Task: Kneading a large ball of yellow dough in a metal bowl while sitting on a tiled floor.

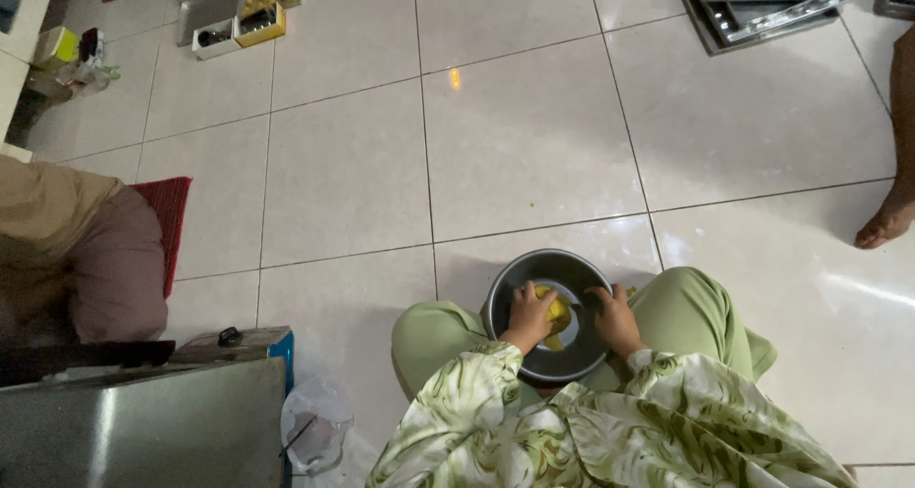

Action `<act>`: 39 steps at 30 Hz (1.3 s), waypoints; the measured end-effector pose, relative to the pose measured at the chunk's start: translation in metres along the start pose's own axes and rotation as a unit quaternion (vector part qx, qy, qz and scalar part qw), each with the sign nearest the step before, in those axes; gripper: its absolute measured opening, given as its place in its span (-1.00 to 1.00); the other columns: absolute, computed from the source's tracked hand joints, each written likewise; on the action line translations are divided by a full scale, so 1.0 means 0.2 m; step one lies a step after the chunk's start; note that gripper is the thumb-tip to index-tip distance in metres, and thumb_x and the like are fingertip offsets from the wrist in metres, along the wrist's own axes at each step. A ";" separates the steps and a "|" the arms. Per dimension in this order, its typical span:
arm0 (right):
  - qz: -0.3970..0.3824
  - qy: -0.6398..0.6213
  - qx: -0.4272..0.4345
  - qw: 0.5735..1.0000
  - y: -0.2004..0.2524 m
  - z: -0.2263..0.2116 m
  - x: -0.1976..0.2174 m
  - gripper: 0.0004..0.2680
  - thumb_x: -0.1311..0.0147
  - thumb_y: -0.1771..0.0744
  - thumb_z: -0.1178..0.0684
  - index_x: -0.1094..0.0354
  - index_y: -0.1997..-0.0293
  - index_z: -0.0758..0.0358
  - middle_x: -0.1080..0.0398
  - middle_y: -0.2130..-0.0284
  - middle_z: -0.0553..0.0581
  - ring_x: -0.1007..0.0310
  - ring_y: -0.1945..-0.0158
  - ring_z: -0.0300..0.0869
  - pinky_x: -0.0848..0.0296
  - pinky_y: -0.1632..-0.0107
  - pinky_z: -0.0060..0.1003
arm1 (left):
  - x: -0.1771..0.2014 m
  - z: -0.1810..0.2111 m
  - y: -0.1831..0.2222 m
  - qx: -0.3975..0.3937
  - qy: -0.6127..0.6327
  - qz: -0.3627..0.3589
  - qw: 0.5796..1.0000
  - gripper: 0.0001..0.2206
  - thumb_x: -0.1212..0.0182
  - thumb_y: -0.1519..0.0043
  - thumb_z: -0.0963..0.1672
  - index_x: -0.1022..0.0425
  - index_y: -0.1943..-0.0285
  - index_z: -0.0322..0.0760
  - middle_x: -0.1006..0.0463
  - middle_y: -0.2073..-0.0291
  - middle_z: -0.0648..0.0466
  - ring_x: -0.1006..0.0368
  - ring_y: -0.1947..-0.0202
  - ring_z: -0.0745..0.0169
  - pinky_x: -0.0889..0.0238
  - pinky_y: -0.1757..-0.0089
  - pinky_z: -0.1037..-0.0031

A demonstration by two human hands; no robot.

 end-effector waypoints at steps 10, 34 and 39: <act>-0.018 -0.035 0.014 0.999 0.01 0.03 -0.02 -0.66 0.17 -0.26 0.31 -0.16 -0.12 0.05 -0.13 0.02 0.32 -0.32 -0.03 0.20 -0.43 -0.01 -0.05 | 0.14 0.07 0.05 -0.035 0.001 0.010 0.999 -0.57 -0.31 0.02 -0.20 -0.31 -0.02 -0.05 -0.16 0.01 -0.12 -0.19 -0.04 -0.38 -0.26 0.08 -0.13; -0.005 -0.021 0.005 1.000 -0.03 0.05 -0.03 -0.67 0.06 -0.24 0.28 -0.21 -0.08 0.05 -0.16 0.03 0.33 -0.32 -0.03 0.21 -0.44 0.00 -0.03 | 0.02 -0.15 0.08 0.014 0.292 0.150 0.944 -0.58 -0.38 0.05 -0.13 -0.18 0.14 -0.03 -0.05 -0.09 -0.12 -0.12 -0.13 -0.45 -0.12 -0.07 -0.02; -0.015 -0.029 -0.002 0.999 0.00 0.03 -0.03 -0.68 0.10 -0.26 0.25 -0.19 -0.11 0.04 -0.14 0.01 0.31 -0.28 -0.07 0.22 -0.42 -0.02 -0.04 | -0.25 -0.09 0.05 0.042 -0.053 -0.110 0.992 -0.20 -0.34 0.02 -0.17 0.09 -0.39 -0.09 0.24 -0.36 -0.24 0.38 -0.34 -0.36 0.37 -0.12 -0.38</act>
Point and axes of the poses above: each hand's wrist, its own y-axis away from the middle knuckle, its own x-axis out of the back of the hand, z = x × y, the point moved 7 cm from there along -y, towards the middle knuckle
